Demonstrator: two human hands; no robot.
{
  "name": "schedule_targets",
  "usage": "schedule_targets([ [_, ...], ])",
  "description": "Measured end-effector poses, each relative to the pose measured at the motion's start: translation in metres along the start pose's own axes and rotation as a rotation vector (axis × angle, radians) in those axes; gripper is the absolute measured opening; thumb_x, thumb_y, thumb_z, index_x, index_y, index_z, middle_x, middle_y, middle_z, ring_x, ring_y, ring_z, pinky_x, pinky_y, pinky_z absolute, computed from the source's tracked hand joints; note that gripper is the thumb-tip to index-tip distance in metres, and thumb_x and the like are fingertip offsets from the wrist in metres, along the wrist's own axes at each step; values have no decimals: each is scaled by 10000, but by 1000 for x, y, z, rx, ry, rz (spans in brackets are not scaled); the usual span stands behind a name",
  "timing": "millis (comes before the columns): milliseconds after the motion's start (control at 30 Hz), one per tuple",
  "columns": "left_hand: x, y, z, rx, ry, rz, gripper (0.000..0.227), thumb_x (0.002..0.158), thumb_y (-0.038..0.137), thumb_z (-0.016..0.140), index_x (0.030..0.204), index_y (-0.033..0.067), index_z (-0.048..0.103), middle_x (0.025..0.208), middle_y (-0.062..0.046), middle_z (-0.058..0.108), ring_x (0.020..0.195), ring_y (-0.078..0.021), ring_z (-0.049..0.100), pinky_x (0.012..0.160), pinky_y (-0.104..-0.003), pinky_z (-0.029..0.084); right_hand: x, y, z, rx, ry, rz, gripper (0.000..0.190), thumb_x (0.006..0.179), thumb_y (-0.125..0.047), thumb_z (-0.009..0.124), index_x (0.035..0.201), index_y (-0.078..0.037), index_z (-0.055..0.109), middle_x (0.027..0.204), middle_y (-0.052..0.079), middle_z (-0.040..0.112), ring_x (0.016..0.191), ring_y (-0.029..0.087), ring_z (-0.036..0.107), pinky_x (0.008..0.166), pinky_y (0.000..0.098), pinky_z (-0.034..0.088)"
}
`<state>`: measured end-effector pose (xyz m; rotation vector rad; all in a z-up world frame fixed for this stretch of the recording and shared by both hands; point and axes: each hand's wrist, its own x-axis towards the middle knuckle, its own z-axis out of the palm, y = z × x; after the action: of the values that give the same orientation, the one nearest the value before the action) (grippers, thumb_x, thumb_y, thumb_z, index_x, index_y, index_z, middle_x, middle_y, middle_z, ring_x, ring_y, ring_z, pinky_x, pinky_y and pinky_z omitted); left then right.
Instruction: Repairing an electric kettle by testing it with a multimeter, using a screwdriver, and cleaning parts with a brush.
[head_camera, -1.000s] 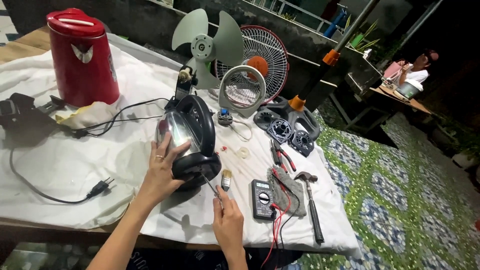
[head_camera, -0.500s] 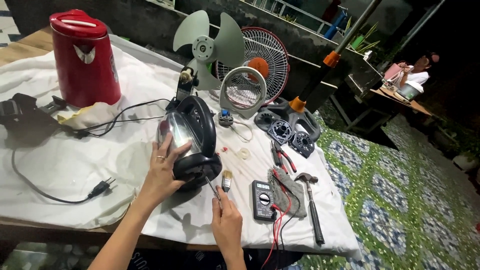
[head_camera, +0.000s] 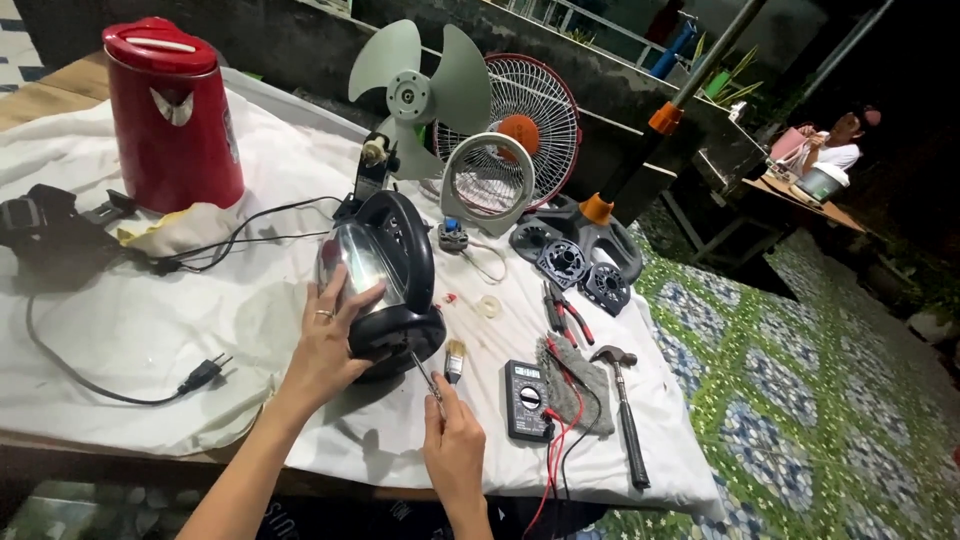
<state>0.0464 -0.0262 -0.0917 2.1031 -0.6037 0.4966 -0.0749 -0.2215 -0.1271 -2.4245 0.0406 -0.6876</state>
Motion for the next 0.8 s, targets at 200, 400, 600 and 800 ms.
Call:
schedule_targets([
  [200,1,2,-1,1,0,28,1117,596,52,931,1528,340,387,1678,-231,162,1592,-388,58,1255,-593,-3,2,-2,-1,62,-13,23,373,1027,-262,532,1373,-168,634,930,70,769,677,202,641,691,346,503],
  [400,1,2,-2,20,-4,24,1116,603,54,922,1532,347,376,1683,-220,151,1588,-392,73,1256,-589,8,3,-6,-2,121,-57,106,356,1018,-259,537,1348,-188,649,907,51,762,606,163,575,676,310,475],
  [600,1,-1,0,33,10,41,1136,595,97,953,1539,345,373,1687,-196,152,1588,-389,76,1257,-595,11,5,-7,-4,163,-88,145,367,1018,-272,526,1353,-196,654,860,34,726,623,143,558,683,285,460],
  [800,1,-1,0,19,-3,-4,1095,625,147,958,1530,372,385,1698,-178,141,1574,-447,53,1254,-599,28,4,-1,1,113,-60,88,354,1029,-263,528,1356,-190,641,877,43,738,630,159,587,669,304,473],
])
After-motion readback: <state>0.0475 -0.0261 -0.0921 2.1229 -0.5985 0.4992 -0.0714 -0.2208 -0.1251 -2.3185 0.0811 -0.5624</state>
